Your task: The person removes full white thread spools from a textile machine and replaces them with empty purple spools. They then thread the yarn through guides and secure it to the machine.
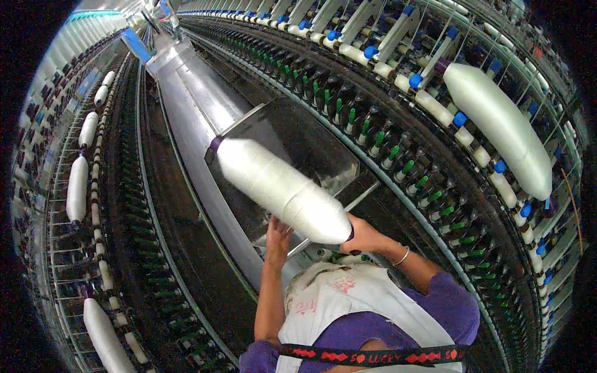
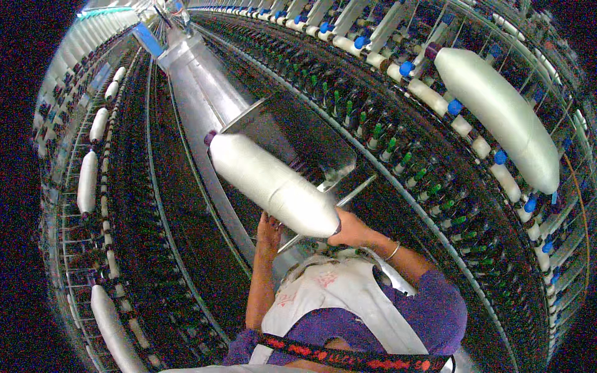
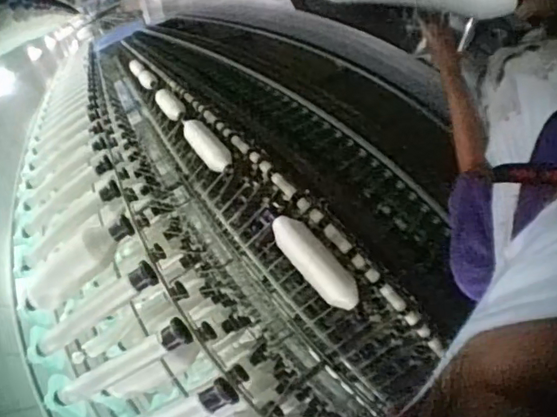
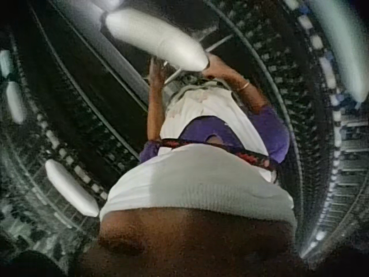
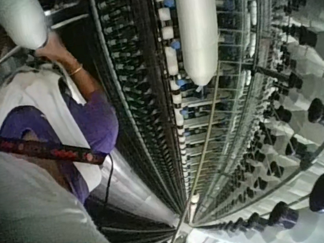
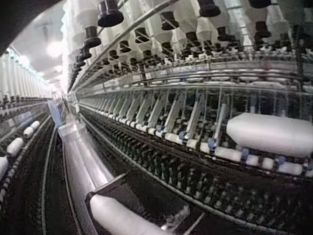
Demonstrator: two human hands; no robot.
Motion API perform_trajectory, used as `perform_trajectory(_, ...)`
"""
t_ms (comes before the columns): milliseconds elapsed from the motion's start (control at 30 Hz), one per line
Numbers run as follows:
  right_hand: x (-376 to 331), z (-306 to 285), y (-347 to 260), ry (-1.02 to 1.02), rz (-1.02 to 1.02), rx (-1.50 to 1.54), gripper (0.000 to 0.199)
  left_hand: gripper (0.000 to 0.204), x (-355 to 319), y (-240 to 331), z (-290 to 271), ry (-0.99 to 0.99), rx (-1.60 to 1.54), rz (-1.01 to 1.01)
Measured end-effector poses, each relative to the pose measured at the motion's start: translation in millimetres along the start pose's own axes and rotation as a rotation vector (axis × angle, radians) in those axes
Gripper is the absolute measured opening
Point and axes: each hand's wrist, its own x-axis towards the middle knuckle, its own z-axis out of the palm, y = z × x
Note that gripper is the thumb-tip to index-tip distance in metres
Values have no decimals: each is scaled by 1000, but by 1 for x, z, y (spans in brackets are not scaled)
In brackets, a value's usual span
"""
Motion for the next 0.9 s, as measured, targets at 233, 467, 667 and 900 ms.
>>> perform_trajectory(233, 8, -5, 0, 35, -145, -79, 71, 98, -13, 41, 65, -188, 248, 162)
perform_trajectory(467, 58, -76, -63, 221, -81, -130, 59, 143, 2, 28, 47, -212, 1223, 390)
perform_trajectory(667, 150, -188, -201, 590, -284, -519, 53, 122, -26, -43, -59, 11, 2253, 688)
perform_trajectory(900, 232, -304, -294, 1069, 30, -1489, 65, 105, -17, -41, -56, 98, 2045, 444)
